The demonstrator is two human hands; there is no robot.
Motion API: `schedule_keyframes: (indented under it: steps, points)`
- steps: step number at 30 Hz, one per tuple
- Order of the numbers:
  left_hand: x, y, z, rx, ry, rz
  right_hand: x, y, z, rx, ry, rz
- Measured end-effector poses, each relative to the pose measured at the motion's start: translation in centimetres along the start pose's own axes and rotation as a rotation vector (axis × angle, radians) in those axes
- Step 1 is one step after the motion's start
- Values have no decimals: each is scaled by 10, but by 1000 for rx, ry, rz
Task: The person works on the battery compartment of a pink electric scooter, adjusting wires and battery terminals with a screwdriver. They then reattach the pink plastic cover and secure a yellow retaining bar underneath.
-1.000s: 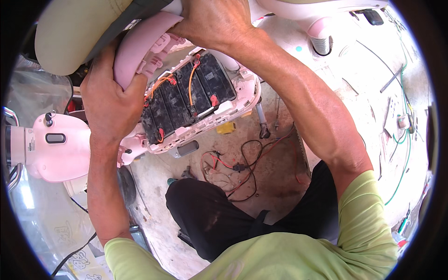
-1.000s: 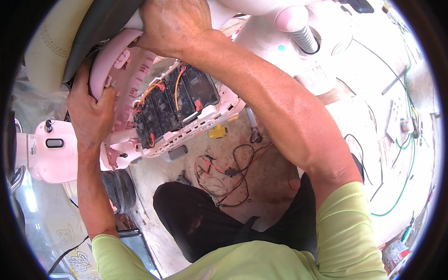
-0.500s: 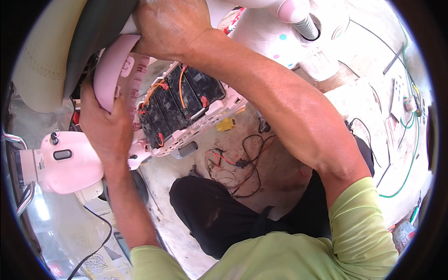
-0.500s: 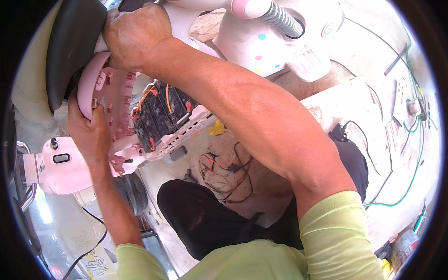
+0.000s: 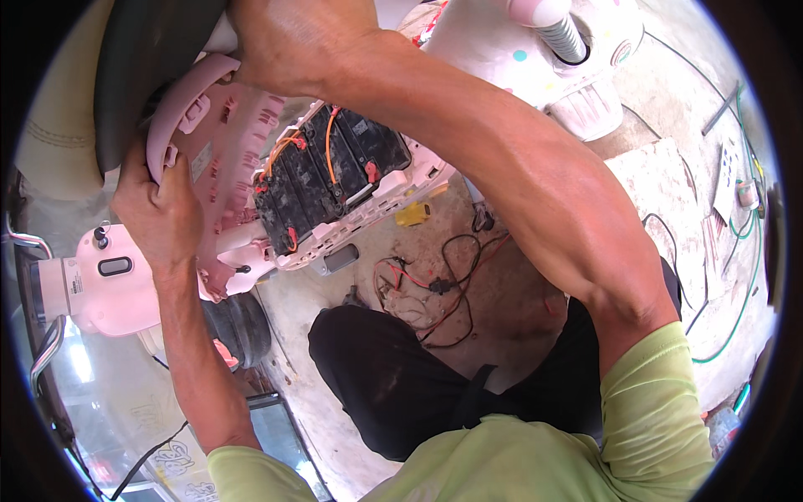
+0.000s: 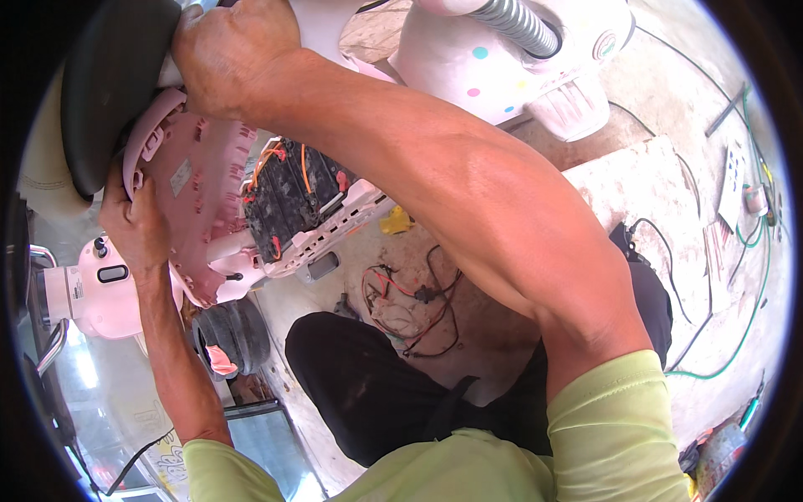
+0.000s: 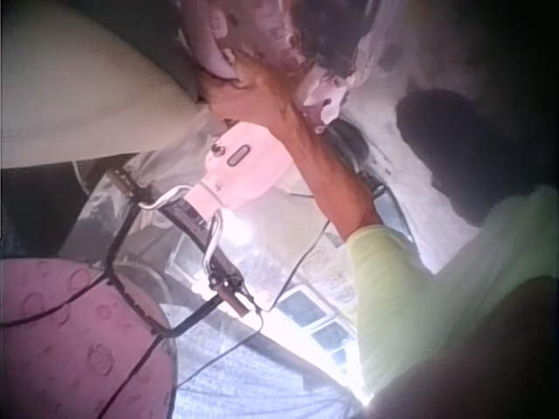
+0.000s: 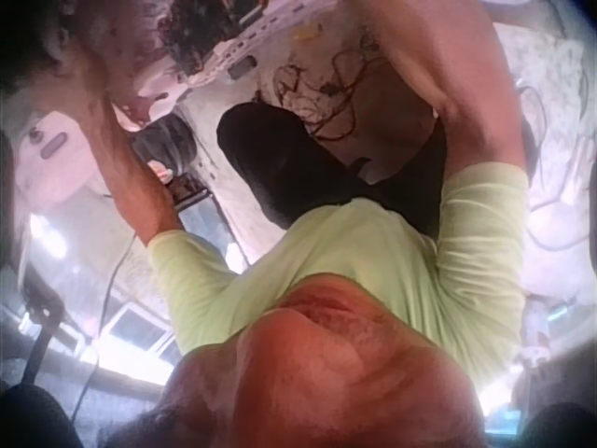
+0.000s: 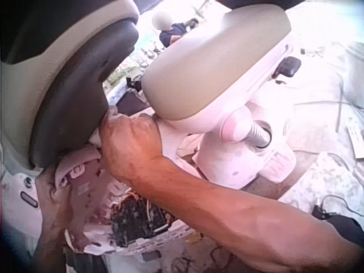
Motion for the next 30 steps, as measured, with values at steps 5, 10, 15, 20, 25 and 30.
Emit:
schedule_keyframes:
  steps: [5, 10, 15, 20, 25, 30]
  points:
    - [-6, 2, -2, 52, -6, -24, -4, 5, 7, -62, -168, -10]
    - [-2, 5, 1, -8, -15, -48, -6, 7, 14, -256, -461, 34]
    - [-3, 10, 2, 31, 32, -64, -12, 7, 23, -365, -616, 90]
    - [-2, 12, 2, 43, 9, -46, -15, 1, 6, -110, -652, 291]
    - [-3, 10, 0, 40, 35, -40, -8, -15, 4, 284, -553, 726]
    - [-3, 5, 1, -7, 32, -73, -14, -2, 17, -390, -575, 131]
Point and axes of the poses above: each hand's wrist, its own x-axis away from the middle knuckle, its own z-axis out of the back of the hand, y = z × x, the point moved 6 cm from there along -x, towards the middle knuckle, and after that the axes turned 7 degrees about -y, right-handed, at the moved point
